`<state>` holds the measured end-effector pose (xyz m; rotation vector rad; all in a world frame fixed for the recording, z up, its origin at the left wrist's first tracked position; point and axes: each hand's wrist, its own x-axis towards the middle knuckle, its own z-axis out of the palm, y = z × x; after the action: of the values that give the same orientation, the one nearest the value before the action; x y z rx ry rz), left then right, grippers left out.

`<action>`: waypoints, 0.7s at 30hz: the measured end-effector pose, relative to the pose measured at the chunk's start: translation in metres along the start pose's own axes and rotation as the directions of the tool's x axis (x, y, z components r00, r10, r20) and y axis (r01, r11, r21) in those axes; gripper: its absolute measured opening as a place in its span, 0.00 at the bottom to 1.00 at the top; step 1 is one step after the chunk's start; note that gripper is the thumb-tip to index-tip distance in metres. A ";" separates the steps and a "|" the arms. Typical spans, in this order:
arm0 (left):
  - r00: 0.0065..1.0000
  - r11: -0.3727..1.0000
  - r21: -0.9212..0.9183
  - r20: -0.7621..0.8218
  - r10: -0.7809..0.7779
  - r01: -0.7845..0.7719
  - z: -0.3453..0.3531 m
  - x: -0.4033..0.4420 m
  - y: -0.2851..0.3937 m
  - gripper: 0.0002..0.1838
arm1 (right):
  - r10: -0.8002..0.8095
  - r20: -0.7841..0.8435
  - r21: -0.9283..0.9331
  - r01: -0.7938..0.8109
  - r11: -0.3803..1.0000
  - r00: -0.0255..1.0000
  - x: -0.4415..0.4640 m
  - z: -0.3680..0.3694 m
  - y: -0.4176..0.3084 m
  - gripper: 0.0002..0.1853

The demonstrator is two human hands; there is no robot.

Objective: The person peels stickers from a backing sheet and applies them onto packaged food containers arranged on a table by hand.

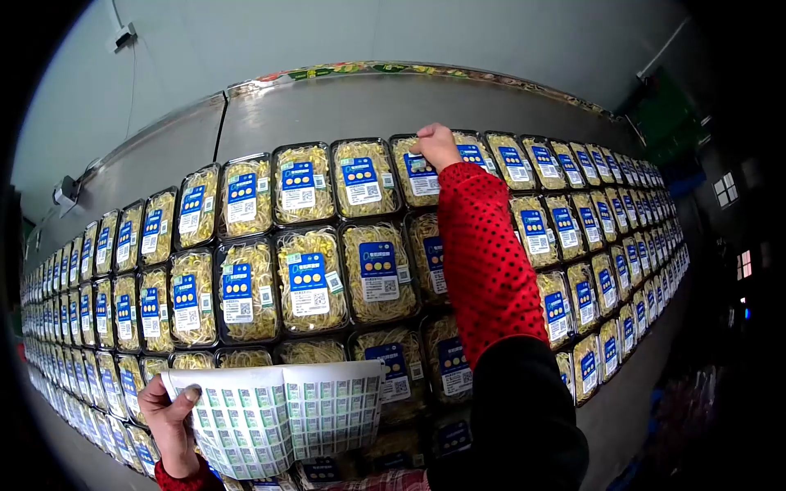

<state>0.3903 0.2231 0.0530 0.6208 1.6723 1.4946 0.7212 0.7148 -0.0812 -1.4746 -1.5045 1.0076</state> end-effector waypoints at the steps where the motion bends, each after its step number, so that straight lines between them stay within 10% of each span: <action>1: 1.000 1.000 0.016 -0.010 0.012 -0.012 0.004 0.000 0.005 0.09 | -0.079 -0.005 -0.044 0.078 0.996 0.997 0.005 0.004 0.005 0.15; 5: 0.996 0.991 0.105 -0.031 0.089 -0.085 0.011 -0.005 0.021 0.14 | -0.326 0.110 -0.542 0.332 0.772 0.939 0.016 0.015 0.025 0.22; 8: 0.993 0.994 0.001 -0.033 0.113 -0.113 0.014 -0.002 0.019 0.14 | -0.350 -0.031 -0.728 0.218 0.649 0.936 -0.004 -0.012 -0.012 0.25; 12: 0.999 0.997 -0.068 0.010 0.034 -0.033 0.038 0.003 0.014 0.15 | 0.085 -0.004 -0.135 -0.084 0.987 0.996 0.030 -0.093 0.006 0.29; 16: 0.998 1.000 -0.008 0.062 -0.027 0.028 0.059 0.013 0.004 0.14 | 0.104 0.141 -0.083 -0.093 0.992 0.985 0.042 -0.108 0.009 0.28; 21: 0.999 0.999 -0.037 0.029 -0.024 0.025 0.082 0.013 0.006 0.14 | -0.104 0.056 -0.460 0.118 0.880 0.993 0.062 -0.086 0.028 0.23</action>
<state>0.4486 0.2823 0.0561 0.5973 1.6213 1.4894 0.8104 0.7787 -0.0746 -1.6738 -1.9219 0.6228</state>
